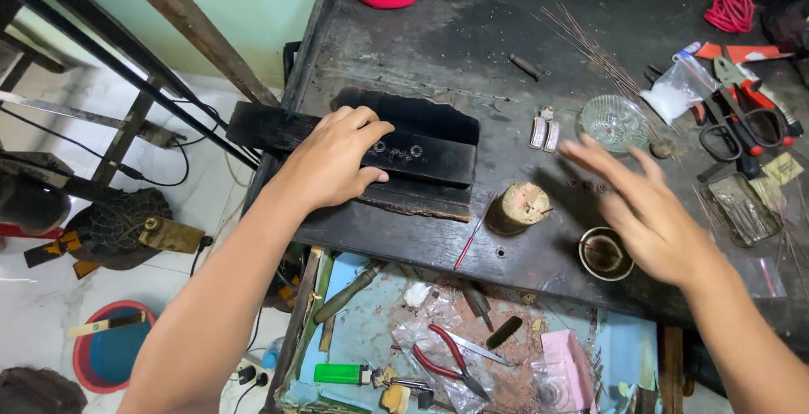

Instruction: Setting small red stones into circular metal jewelry components using tweezers and pliers at a workbench.

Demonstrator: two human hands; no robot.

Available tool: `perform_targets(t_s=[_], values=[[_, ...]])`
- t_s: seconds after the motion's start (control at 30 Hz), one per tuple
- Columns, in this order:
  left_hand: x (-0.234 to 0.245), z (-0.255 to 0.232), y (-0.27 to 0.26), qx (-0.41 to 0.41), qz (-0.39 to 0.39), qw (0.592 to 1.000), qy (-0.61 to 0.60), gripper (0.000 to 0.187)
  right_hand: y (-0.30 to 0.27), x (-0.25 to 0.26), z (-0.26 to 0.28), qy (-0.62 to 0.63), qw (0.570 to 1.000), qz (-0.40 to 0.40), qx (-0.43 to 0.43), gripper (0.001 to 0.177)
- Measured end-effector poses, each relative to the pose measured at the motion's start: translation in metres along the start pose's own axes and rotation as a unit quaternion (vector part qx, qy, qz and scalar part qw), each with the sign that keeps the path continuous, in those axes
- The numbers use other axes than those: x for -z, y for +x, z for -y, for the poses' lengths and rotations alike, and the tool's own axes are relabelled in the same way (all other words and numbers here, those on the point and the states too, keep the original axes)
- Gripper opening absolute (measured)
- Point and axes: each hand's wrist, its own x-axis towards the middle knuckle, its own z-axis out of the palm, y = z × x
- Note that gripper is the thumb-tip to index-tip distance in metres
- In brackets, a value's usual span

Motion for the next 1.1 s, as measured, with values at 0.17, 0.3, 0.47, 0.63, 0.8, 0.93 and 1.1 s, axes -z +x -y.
perform_targets(t_s=[0.17,0.3,0.47,0.63,0.8,0.93,1.1], values=[[-0.009,-0.011,0.005,-0.037,-0.024,0.999,0.028,0.063,-0.079,0.003,-0.015,0.014,0.996,-0.05,-0.069,0.082],[-0.01,-0.017,0.008,-0.052,-0.043,0.996,0.051,0.066,-0.123,-0.006,-0.008,0.022,0.99,-0.088,-0.109,0.084],[-0.007,-0.015,0.006,-0.039,-0.028,0.998,0.04,0.067,-0.159,-0.028,-0.007,0.13,0.964,-0.154,-0.171,0.063],[-0.006,-0.018,0.004,-0.04,-0.022,0.998,0.033,0.067,-0.153,-0.041,0.009,0.145,0.938,-0.272,-0.156,0.054],[0.003,-0.065,-0.018,-0.047,-0.168,0.984,0.039,0.068,-0.143,-0.037,0.005,0.096,0.928,-0.286,-0.219,0.018],[-0.019,-0.122,-0.037,-0.105,-0.228,0.967,-0.053,0.044,-0.108,-0.02,0.002,0.029,0.958,-0.258,-0.121,0.036],[-0.061,-0.15,-0.055,-0.152,-0.245,0.94,-0.184,0.018,-0.081,-0.011,0.004,0.006,0.967,-0.024,-0.253,0.09]])
